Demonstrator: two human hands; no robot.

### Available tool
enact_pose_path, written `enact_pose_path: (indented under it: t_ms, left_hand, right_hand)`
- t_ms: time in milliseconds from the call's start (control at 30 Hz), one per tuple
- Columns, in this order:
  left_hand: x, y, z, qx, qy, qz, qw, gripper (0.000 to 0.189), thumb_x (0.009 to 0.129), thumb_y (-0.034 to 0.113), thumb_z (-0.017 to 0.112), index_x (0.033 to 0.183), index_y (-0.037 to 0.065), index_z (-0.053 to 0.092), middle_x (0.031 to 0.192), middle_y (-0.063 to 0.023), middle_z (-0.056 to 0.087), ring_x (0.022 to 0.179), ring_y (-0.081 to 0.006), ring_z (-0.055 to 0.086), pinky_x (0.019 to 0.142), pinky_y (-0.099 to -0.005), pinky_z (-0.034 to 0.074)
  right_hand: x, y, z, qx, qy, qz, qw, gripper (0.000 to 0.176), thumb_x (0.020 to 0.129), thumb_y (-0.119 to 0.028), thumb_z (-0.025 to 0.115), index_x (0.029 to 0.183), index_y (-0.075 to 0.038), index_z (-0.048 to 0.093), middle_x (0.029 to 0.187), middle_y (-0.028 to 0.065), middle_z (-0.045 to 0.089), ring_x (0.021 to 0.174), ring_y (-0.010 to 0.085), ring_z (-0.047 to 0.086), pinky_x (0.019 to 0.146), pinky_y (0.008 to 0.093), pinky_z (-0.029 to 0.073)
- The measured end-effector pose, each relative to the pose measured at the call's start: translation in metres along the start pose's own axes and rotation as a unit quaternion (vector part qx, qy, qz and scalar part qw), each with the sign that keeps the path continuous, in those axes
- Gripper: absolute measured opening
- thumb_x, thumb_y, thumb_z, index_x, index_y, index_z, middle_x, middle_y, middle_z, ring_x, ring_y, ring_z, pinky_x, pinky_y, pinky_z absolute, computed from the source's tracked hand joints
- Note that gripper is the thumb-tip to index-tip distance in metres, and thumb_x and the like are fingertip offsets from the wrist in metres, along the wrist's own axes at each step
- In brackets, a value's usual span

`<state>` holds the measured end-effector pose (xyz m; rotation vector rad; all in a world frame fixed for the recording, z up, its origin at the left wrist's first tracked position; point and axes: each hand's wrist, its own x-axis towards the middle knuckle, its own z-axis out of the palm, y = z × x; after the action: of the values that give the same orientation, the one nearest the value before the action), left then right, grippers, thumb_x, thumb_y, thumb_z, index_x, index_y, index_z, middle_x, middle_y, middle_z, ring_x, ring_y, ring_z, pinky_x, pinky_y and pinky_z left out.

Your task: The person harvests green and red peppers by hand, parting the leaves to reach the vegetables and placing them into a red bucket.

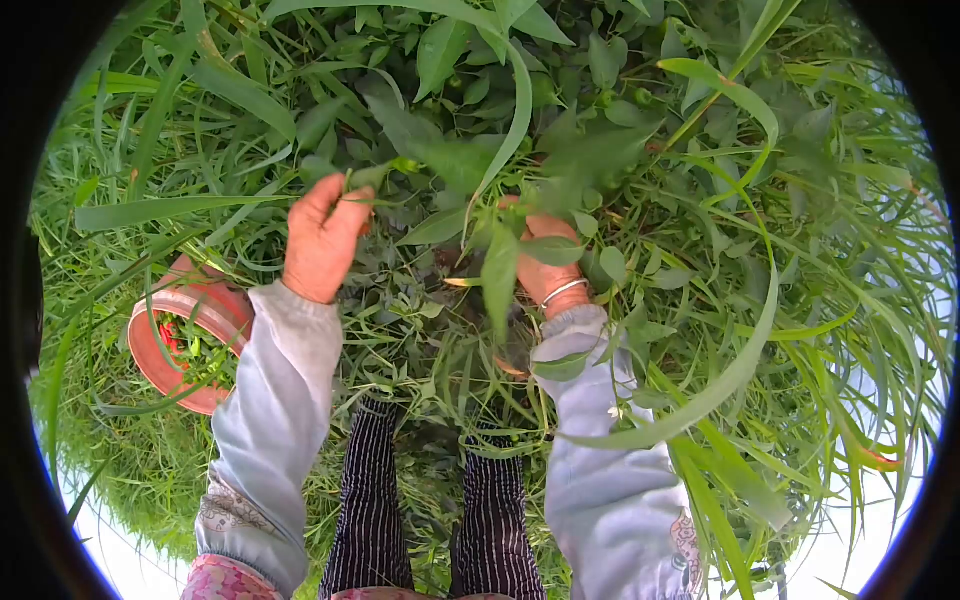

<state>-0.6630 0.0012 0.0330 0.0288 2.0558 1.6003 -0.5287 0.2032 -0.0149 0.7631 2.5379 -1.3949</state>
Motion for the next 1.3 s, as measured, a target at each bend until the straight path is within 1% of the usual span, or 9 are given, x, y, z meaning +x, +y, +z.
enact_pose_path:
  t_ms: [167,233,400,600,667,800,900,1100,1300]
  left_hand:
    - [0.046,0.017,-0.009,0.137,-0.048,0.012,0.989,0.027,0.076,0.022,0.061,0.094,0.002,0.060,0.072,-0.0102,0.062,0.067,-0.0217,0.061,0.064,-0.0331,0.049]
    - [0.049,0.011,0.003,0.278,-0.053,0.119,0.952,0.032,0.074,0.021,0.063,0.101,0.004,0.059,0.076,-0.0140,0.064,0.075,-0.0283,0.063,0.070,-0.0377,0.050]
    - [0.062,0.002,0.027,0.596,-0.114,0.132,0.783,0.030,0.075,0.023,0.065,0.102,0.011,0.061,0.086,-0.0156,0.064,0.079,-0.0336,0.061,0.071,-0.0439,0.048]
    - [0.066,0.022,0.017,0.551,-0.194,0.130,0.801,0.028,0.077,0.026,0.067,0.098,0.009,0.061,0.087,-0.0113,0.066,0.075,-0.0284,0.063,0.067,-0.0384,0.050]
    - [0.095,-0.015,-0.009,0.382,-0.309,0.310,0.814,0.027,0.080,0.027,0.063,0.100,0.008,0.062,0.084,-0.0104,0.064,0.077,-0.0291,0.062,0.074,-0.0380,0.049]
    - [0.079,0.016,-0.003,0.188,-0.413,-0.077,0.888,0.024,0.078,0.026,0.067,0.088,0.004,0.066,0.063,-0.0059,0.056,0.063,-0.0186,0.055,0.062,-0.0305,0.046]
    - [0.039,0.060,-0.006,0.196,-0.411,-0.103,0.885,0.023,0.076,0.025,0.069,0.083,0.003,0.064,0.060,-0.0012,0.052,0.058,-0.0115,0.052,0.058,-0.0288,0.042]
    - [-0.061,0.082,-0.046,0.403,-0.217,0.232,0.858,0.033,0.070,0.025,0.075,0.092,0.007,0.060,0.071,-0.0018,0.059,0.065,-0.0181,0.057,0.098,-0.0450,0.031]
    - [-0.159,0.044,-0.135,0.364,-0.157,-0.083,0.914,0.032,0.071,0.011,0.074,0.098,0.001,0.059,0.073,-0.0050,0.064,0.065,-0.0151,0.060,0.060,-0.0265,0.048]
  right_hand:
    - [0.005,0.014,-0.002,0.219,-0.127,0.134,0.958,0.032,0.090,-0.016,0.052,0.116,0.003,0.050,0.110,0.0176,0.055,0.084,0.0186,0.057,0.071,0.0270,0.051]
    - [-0.005,0.006,0.008,0.598,0.001,0.051,0.800,0.029,0.090,-0.014,0.052,0.115,0.001,0.052,0.109,0.0135,0.056,0.082,0.0154,0.057,0.070,0.0246,0.048]
    - [0.006,-0.001,-0.001,-0.037,0.046,-0.043,0.997,0.018,0.087,-0.006,0.056,0.103,-0.010,0.065,0.085,0.0034,0.064,0.078,0.0115,0.056,0.073,0.0242,0.045]
    - [0.026,-0.010,-0.011,0.154,0.059,-0.016,0.986,0.020,0.086,-0.005,0.058,0.105,-0.004,0.064,0.087,0.0021,0.065,0.079,0.0112,0.057,0.075,0.0222,0.045]
    - [0.037,0.002,-0.006,0.292,0.055,0.008,0.955,0.020,0.086,-0.007,0.058,0.106,-0.005,0.063,0.090,0.0029,0.066,0.082,0.0116,0.058,0.075,0.0231,0.046]
    - [0.056,0.034,-0.003,0.543,0.045,0.047,0.837,0.021,0.087,-0.011,0.058,0.107,-0.005,0.063,0.096,0.0044,0.066,0.087,0.0123,0.060,0.076,0.0250,0.047]
    - [0.048,0.003,-0.026,-0.096,0.110,-0.135,0.980,0.027,0.087,-0.018,0.059,0.111,-0.006,0.060,0.099,0.0063,0.066,0.089,0.0133,0.060,0.075,0.0275,0.048]
    - [0.046,-0.010,-0.019,0.063,0.101,-0.090,0.989,0.019,0.085,-0.016,0.057,0.101,-0.005,0.064,0.086,0.0093,0.063,0.073,0.0181,0.056,0.068,0.0292,0.044]
    - [0.045,-0.017,-0.019,0.116,0.066,0.010,0.991,0.030,0.085,-0.013,0.060,0.113,-0.001,0.060,0.100,0.0043,0.064,0.090,0.0101,0.056,0.081,0.0219,0.043]
